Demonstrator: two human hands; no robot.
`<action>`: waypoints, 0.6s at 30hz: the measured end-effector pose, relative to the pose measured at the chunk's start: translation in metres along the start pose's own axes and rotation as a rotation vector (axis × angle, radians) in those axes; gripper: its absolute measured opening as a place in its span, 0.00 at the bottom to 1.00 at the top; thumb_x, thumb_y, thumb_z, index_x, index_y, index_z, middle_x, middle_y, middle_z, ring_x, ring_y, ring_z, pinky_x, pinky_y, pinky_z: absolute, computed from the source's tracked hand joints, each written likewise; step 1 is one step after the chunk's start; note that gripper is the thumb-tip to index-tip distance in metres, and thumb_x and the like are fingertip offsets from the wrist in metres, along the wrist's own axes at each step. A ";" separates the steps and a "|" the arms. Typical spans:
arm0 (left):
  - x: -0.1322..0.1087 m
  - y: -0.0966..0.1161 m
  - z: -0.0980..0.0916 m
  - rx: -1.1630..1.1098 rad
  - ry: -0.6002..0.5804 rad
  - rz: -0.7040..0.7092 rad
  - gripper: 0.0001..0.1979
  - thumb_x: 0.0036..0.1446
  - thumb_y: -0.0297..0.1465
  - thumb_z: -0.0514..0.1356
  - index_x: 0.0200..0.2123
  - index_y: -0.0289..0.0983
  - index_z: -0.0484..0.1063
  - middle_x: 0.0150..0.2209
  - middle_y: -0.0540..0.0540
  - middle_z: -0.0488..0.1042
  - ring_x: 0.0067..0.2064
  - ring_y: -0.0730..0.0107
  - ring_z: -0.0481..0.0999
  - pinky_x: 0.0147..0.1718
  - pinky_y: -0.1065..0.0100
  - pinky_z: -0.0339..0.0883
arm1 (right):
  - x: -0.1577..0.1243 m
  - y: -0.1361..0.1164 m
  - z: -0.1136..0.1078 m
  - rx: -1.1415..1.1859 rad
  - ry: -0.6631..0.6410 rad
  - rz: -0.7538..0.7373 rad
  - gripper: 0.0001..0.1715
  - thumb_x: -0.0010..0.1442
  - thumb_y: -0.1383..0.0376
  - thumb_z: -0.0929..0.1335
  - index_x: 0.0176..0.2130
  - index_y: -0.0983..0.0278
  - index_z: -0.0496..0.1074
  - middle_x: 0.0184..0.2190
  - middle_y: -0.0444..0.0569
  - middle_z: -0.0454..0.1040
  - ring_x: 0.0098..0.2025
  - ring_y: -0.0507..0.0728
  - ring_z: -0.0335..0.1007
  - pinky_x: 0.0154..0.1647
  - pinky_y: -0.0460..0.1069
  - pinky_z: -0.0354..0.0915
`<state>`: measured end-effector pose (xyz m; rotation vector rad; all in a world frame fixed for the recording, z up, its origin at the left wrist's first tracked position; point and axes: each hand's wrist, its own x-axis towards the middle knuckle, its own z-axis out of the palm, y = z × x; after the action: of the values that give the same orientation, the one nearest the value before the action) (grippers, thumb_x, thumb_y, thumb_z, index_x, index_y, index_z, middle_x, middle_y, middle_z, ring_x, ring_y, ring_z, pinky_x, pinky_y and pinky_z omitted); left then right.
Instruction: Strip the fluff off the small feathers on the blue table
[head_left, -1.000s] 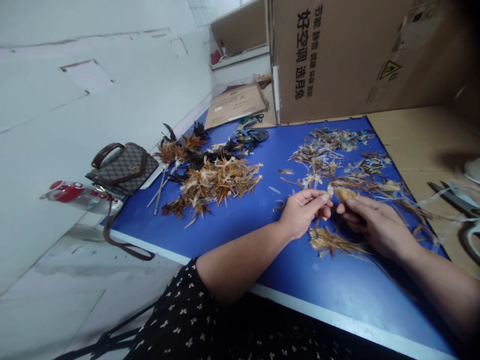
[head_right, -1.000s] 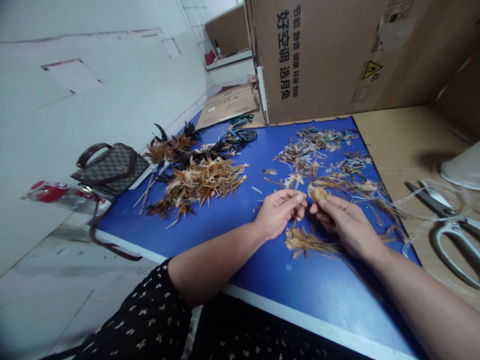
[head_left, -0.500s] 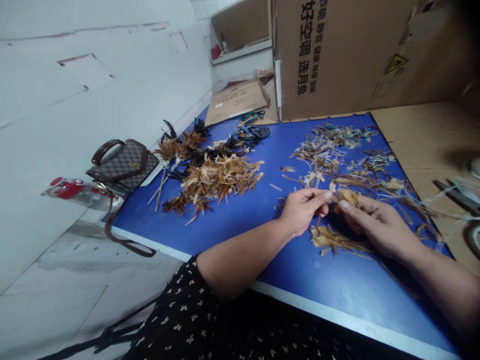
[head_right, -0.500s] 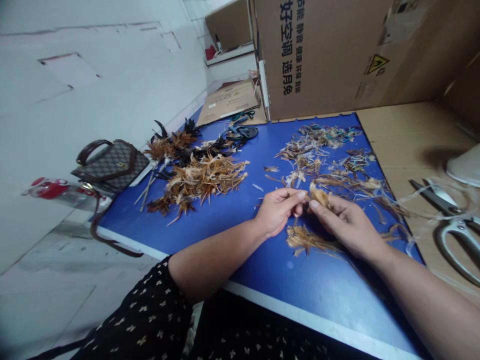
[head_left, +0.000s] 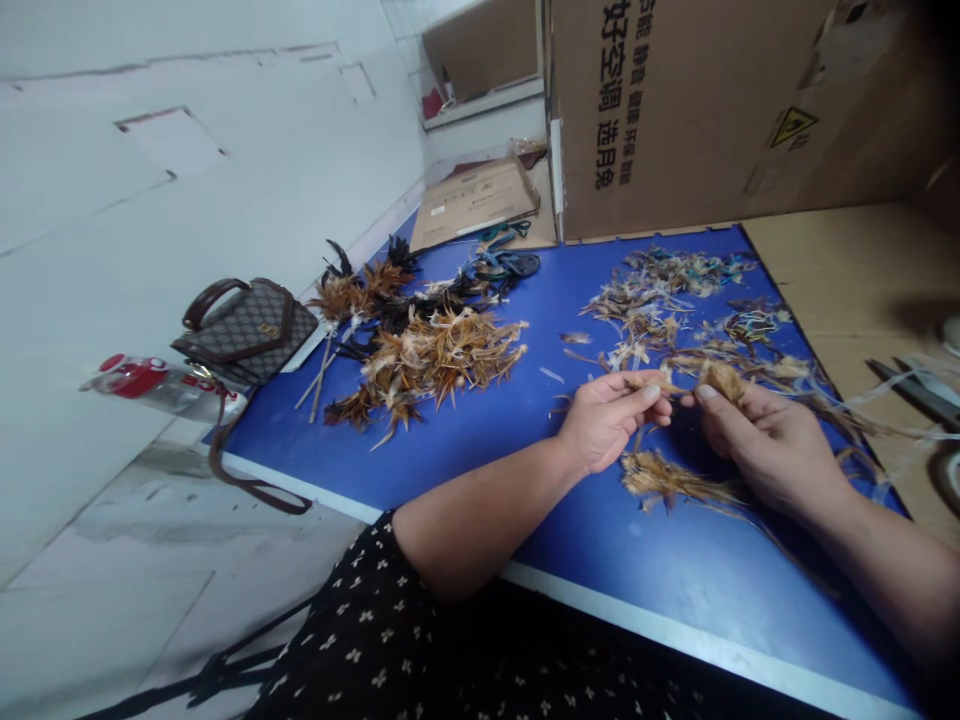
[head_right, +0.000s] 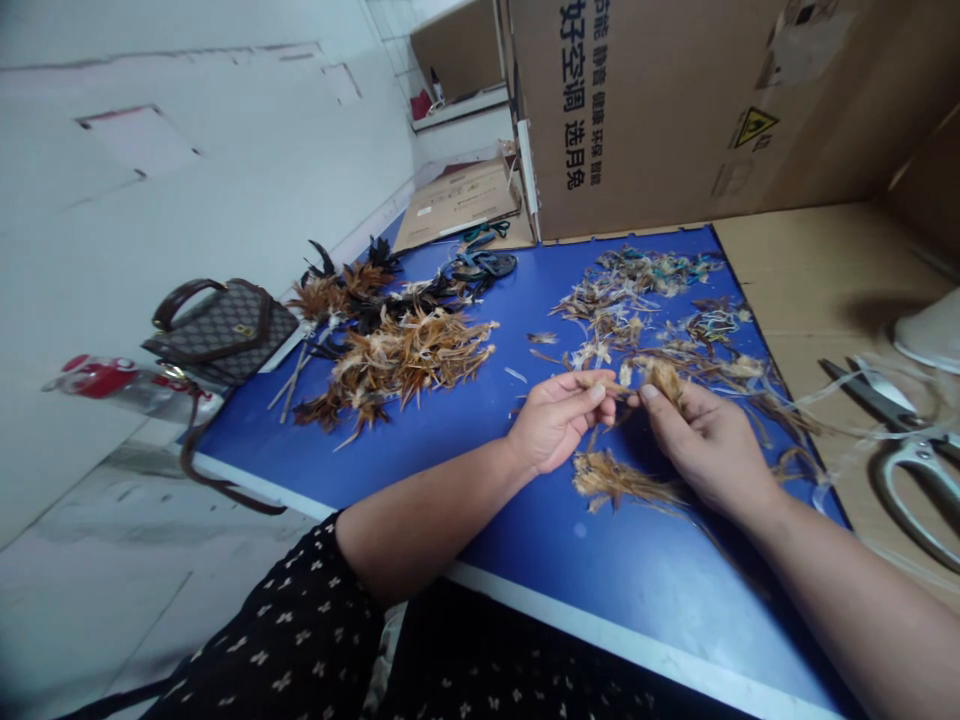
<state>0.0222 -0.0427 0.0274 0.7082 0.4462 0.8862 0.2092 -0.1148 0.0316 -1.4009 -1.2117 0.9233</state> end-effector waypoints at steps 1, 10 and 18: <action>-0.001 0.001 0.001 -0.014 -0.014 -0.012 0.25 0.46 0.36 0.84 0.43 0.32 0.83 0.35 0.43 0.83 0.37 0.68 0.82 0.42 0.62 0.75 | 0.000 -0.001 0.000 0.025 0.003 0.005 0.32 0.67 0.36 0.74 0.39 0.61 0.75 0.23 0.38 0.62 0.25 0.50 0.53 0.24 0.48 0.52; 0.000 -0.001 0.001 0.051 -0.024 -0.062 0.24 0.48 0.43 0.83 0.38 0.32 0.84 0.37 0.40 0.84 0.36 0.66 0.83 0.43 0.59 0.79 | -0.004 -0.006 0.008 0.097 0.006 0.014 0.33 0.67 0.35 0.74 0.33 0.58 0.69 0.20 0.39 0.61 0.22 0.51 0.52 0.22 0.49 0.51; 0.000 0.000 0.002 0.034 -0.008 -0.029 0.22 0.49 0.41 0.83 0.40 0.33 0.83 0.34 0.44 0.82 0.34 0.71 0.79 0.38 0.65 0.72 | -0.006 -0.017 0.011 -0.065 -0.039 -0.035 0.34 0.65 0.33 0.74 0.35 0.60 0.73 0.22 0.40 0.61 0.24 0.51 0.50 0.23 0.49 0.48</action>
<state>0.0231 -0.0436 0.0290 0.7344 0.4635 0.8501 0.1947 -0.1191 0.0456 -1.4145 -1.3020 0.8982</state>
